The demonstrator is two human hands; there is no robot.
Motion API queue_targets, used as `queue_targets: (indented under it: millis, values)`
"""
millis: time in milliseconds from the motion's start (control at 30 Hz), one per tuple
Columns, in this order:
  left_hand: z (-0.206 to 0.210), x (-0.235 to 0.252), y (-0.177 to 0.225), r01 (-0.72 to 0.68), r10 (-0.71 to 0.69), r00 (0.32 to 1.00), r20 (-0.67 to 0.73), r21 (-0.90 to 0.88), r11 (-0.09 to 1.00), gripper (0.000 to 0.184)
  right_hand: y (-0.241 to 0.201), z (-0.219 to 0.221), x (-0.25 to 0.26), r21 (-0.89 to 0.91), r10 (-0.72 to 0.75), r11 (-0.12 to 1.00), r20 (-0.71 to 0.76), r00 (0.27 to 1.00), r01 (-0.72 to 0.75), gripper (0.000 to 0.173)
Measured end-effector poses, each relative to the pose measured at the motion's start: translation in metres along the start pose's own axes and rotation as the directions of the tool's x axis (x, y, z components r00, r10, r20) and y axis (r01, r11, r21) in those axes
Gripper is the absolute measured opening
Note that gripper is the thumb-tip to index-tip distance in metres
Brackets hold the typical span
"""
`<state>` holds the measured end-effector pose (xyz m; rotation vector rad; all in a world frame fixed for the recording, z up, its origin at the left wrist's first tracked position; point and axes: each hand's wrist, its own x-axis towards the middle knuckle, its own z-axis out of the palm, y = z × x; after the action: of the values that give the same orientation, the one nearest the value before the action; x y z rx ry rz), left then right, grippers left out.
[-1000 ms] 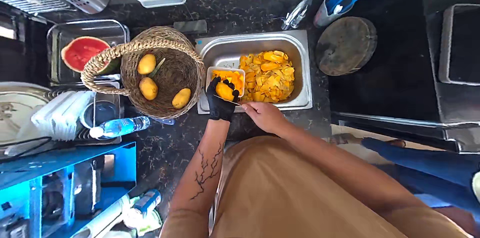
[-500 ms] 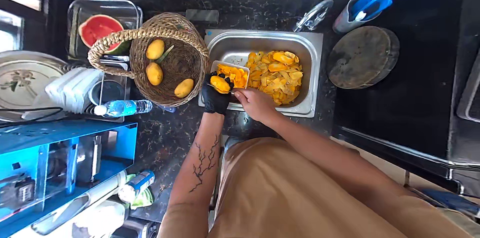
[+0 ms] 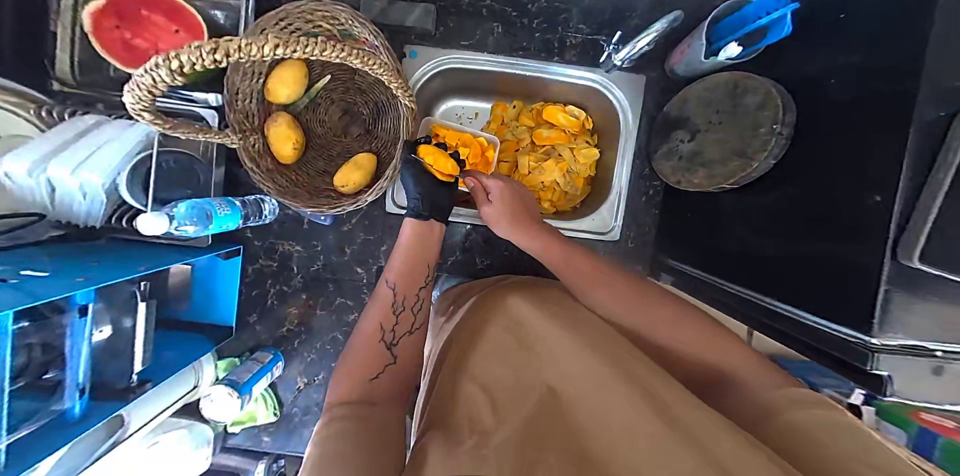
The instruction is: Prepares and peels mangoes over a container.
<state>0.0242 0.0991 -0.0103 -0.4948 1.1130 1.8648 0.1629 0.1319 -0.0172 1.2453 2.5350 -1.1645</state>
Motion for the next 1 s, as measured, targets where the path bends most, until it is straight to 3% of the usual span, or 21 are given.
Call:
queue_targets:
  millis: [100,200,267,333,467,567,667,800,933,1000]
  values:
    - [0.009,-0.007,0.004,0.033,-0.027,0.997,-0.071,0.086,0.996,0.043,-0.005,-0.002,0.0,0.009,0.011,1.0,0.011,1.0,-0.011,0.045]
    - [-0.004,-0.001,0.001,-0.035,0.036,0.999,0.031,-0.019,0.999,0.05,-0.005,0.004,0.002,-0.031,-0.001,1.0,-0.034,0.999,0.0,0.045]
    - [-0.004,-0.002,0.001,0.003,-0.003,1.0,-0.003,-0.032,0.999,0.056,-0.006,-0.002,0.004,0.011,0.051,0.999,0.064,0.997,-0.052,0.046]
    - [-0.019,0.008,-0.003,0.083,-0.078,0.995,0.063,-0.071,0.994,0.063,-0.007,-0.012,0.009,0.063,0.131,0.987,0.211,0.969,-0.147,0.05]
    - [-0.038,0.01,-0.007,0.14,-0.121,0.971,0.206,-0.08,0.987,0.032,0.005,-0.017,0.021,0.099,0.161,0.975,0.304,0.939,-0.199,0.06]
    - [-0.045,0.016,-0.01,0.128,-0.128,0.981,0.146,0.012,0.992,0.041,0.006,-0.018,0.026,0.029,0.176,0.98,0.32,0.931,-0.196,0.061]
    - [-0.042,0.017,-0.01,0.112,-0.116,0.985,0.13,0.04,0.993,0.039,0.0,-0.02,0.033,-0.062,0.225,0.974,0.321,0.92,-0.216,0.059]
    - [-0.022,0.004,-0.003,0.147,-0.142,0.988,-0.054,0.095,0.985,0.042,0.0,-0.02,0.039,-0.136,0.213,0.975,0.314,0.925,-0.178,0.057]
    - [-0.038,0.022,-0.023,0.069,-0.069,0.998,0.01,-0.014,0.998,0.042,0.001,-0.015,0.041,-0.219,0.217,0.962,0.268,0.939,-0.16,0.055]
    - [-0.02,0.008,-0.017,0.062,-0.066,0.995,-0.072,-0.061,0.996,0.032,-0.001,-0.014,0.042,-0.223,0.224,0.961,0.277,0.935,-0.164,0.056]
